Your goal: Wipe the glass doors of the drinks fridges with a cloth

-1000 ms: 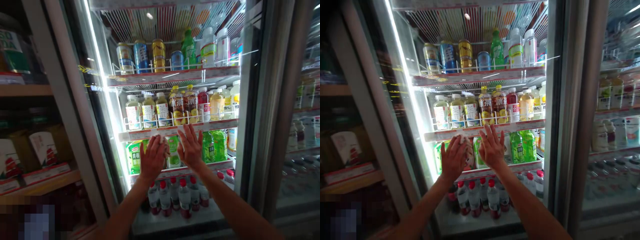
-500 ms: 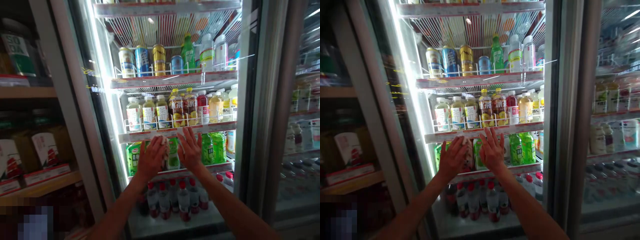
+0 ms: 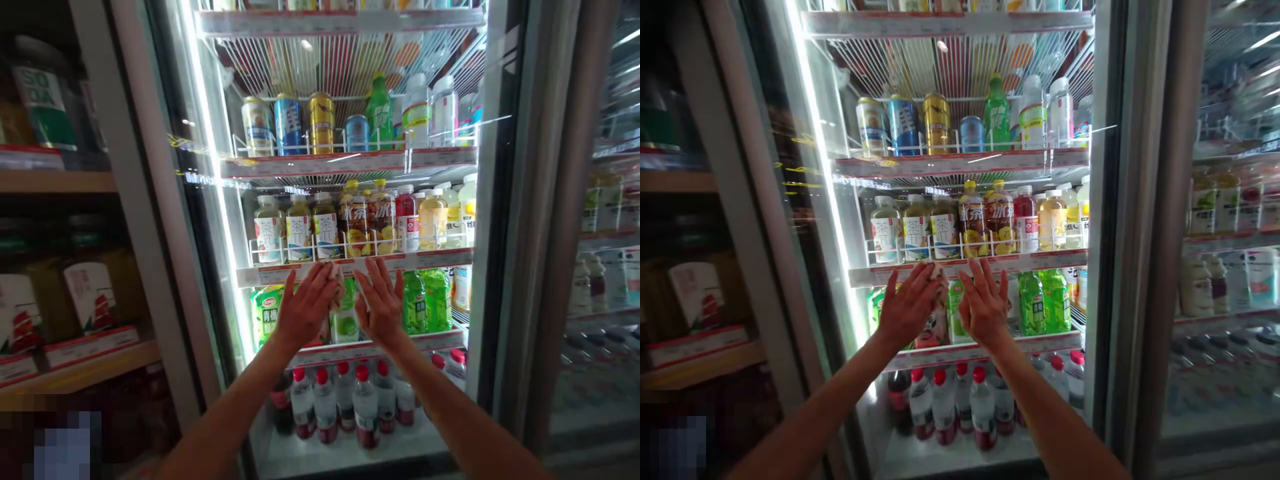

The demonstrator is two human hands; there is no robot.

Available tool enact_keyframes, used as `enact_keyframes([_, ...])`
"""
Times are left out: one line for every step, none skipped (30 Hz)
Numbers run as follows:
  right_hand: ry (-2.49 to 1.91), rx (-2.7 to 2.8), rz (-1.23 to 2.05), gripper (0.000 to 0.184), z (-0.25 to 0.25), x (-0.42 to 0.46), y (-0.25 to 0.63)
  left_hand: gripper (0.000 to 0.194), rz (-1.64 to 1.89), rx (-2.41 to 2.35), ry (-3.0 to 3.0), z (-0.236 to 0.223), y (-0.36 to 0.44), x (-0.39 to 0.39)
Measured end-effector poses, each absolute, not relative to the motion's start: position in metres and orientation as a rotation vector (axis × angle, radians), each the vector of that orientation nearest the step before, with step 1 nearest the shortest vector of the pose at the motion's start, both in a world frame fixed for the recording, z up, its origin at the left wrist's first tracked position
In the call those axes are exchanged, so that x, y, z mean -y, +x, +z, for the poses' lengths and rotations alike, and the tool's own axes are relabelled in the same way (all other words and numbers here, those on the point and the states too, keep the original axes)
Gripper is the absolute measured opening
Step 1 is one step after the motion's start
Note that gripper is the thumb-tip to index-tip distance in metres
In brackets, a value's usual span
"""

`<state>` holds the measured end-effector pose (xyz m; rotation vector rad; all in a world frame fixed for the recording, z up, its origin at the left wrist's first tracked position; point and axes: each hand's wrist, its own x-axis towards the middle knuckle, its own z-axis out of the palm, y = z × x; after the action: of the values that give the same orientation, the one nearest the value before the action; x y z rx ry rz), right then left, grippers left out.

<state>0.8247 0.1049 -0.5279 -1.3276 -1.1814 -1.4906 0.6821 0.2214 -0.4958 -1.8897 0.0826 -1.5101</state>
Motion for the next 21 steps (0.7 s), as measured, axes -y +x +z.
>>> enact_keyframes([-1.325,1.185,-1.492,0.050,-0.528,-0.105,0.825,0.038,-1.540,-0.042,-1.883,-0.493,0.679,-0.225])
enact_keyframes([-1.324,1.189,-1.494,0.049,-0.528,-0.105,0.825,0.040,-1.617,0.048,-1.865,-0.487,0.673,-0.230])
enact_keyframes([-1.327,1.191,-1.496,0.049,-0.528,-0.105,0.825,0.042,-1.717,0.175,-1.842,-0.479,0.667,-0.237])
enact_keyframes([-1.333,1.187,-1.496,0.049,-0.529,-0.105,0.825,0.043,-1.826,0.314,-1.813,-0.470,0.660,-0.244])
enact_keyframes([-1.337,1.180,-1.497,0.049,-0.529,-0.105,0.825,0.044,-1.925,0.444,-1.784,-0.463,0.655,-0.249])
enact_keyframes([-1.340,1.177,-1.497,0.049,-0.529,-0.105,0.825,0.045,-2.008,0.545,-1.761,-0.459,0.652,-0.252])
enact_keyframes([-1.343,1.175,-1.497,0.050,-0.529,-0.105,0.825,0.046,-2.054,0.600,-1.754,-0.457,0.653,-0.251])
enact_keyframes([-1.347,1.173,-1.495,0.051,-0.529,-0.106,0.825,0.046,-2.061,0.586,-1.760,-0.460,0.656,-0.248])
enact_keyframes([-1.341,1.171,-1.496,0.052,-0.529,-0.106,0.825,0.046,-2.024,0.514,-1.775,-0.465,0.661,-0.243])
enact_keyframes([-1.331,1.175,-1.497,0.053,-0.529,-0.106,0.825,0.045,-1.945,0.398,-1.803,-0.471,0.667,-0.237])
enact_keyframes([-1.322,1.178,-1.498,0.053,-0.529,-0.106,0.825,0.044,-1.841,0.263,-1.832,-0.479,0.674,-0.231])
enact_keyframes([-1.316,1.178,-1.498,0.054,-0.529,-0.106,0.825,0.043,-1.740,0.135,-1.850,-0.485,0.679,-0.227])
enact_keyframes([-1.314,1.176,-1.497,0.054,-0.529,-0.105,0.826,0.042,-1.658,0.047,-1.864,-0.488,0.681,-0.225])
enact_keyframes([-1.317,1.179,-1.497,0.055,-0.529,-0.105,0.826,0.041,-1.619,0.010,-1.865,-0.489,0.681,-0.226])
enact_keyframes([-1.322,1.182,-1.497,0.056,-0.529,-0.105,0.826,0.042,-1.631,0.031,-1.857,-0.486,0.679,-0.229])
enact_keyframes([-1.329,1.184,-1.495,0.056,-0.529,-0.105,0.826,0.043,-1.693,0.101,-1.838,-0.481,0.675,-0.233])
enact_keyframes([-1.329,1.183,-1.494,0.056,-0.529,-0.105,0.826,0.044,-1.786,0.207,-1.811,-0.475,0.671,-0.238])
enact_keyframes([-1.325,1.184,-1.493,0.056,-0.529,-0.106,0.826,0.045,-1.886,0.324,-1.779,-0.468,0.667,-0.242])
enact_keyframes([-1.320,1.185,-1.492,0.056,-0.529,-0.106,0.827,0.045,-1.943,0.391,-1.762,-0.462,0.664,-0.245])
enact_keyframes([-1.313,1.185,-1.490,0.056,-0.529,-0.106,0.827,0.045,-1.991,0.445,-1.751,-0.457,0.663,-0.245])
enact_keyframes([-1.304,1.186,-1.488,0.056,-0.530,-0.106,0.827,0.045,-2.030,0.485,-1.746,-0.453,0.663,-0.243])
